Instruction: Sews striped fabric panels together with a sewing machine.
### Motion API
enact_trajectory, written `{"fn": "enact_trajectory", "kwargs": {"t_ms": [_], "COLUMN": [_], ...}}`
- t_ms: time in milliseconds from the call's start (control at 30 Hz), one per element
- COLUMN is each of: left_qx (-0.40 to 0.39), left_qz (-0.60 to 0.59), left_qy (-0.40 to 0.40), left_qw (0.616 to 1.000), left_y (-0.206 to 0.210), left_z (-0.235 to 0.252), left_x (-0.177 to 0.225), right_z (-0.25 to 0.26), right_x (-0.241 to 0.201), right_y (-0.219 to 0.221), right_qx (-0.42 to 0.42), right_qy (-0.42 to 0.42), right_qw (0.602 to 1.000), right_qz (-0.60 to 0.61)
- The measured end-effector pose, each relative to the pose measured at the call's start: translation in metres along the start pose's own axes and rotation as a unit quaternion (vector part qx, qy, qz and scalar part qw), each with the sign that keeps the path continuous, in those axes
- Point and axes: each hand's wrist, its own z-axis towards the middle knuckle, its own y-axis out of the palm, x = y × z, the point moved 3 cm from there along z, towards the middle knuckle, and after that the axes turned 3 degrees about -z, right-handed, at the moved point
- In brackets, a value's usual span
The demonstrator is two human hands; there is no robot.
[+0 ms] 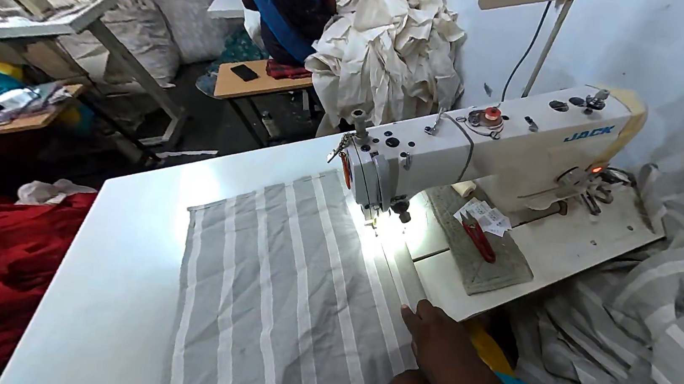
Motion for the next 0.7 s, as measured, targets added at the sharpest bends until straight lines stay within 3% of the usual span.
{"fn": "enact_trajectory", "kwargs": {"t_ms": [133, 333, 433, 700], "left_qx": [-0.013, -0.060, 0.025, 0.063], "left_qz": [-0.024, 0.109, 0.148, 0.127], "left_qy": [-0.031, -0.159, -0.125, -0.151], "left_qw": [0.999, 0.979, 0.981, 0.978], "left_y": [0.005, -0.022, -0.022, -0.050], "left_z": [0.000, -0.001, -0.001, 0.020], "left_x": [-0.001, 0.035, 0.025, 0.023], "right_z": [-0.001, 0.004, 0.011, 0.037], "right_x": [0.000, -0.002, -0.003, 0.002], "right_y": [-0.003, -0.006, -0.011, -0.028], "right_qx": [-0.017, 0.003, -0.003, 0.014], "right_qy": [0.001, -0.009, -0.008, -0.012], "right_qw": [1.000, 1.000, 0.999, 0.999], "right_qz": [0.003, 0.029, 0.031, 0.035]}}
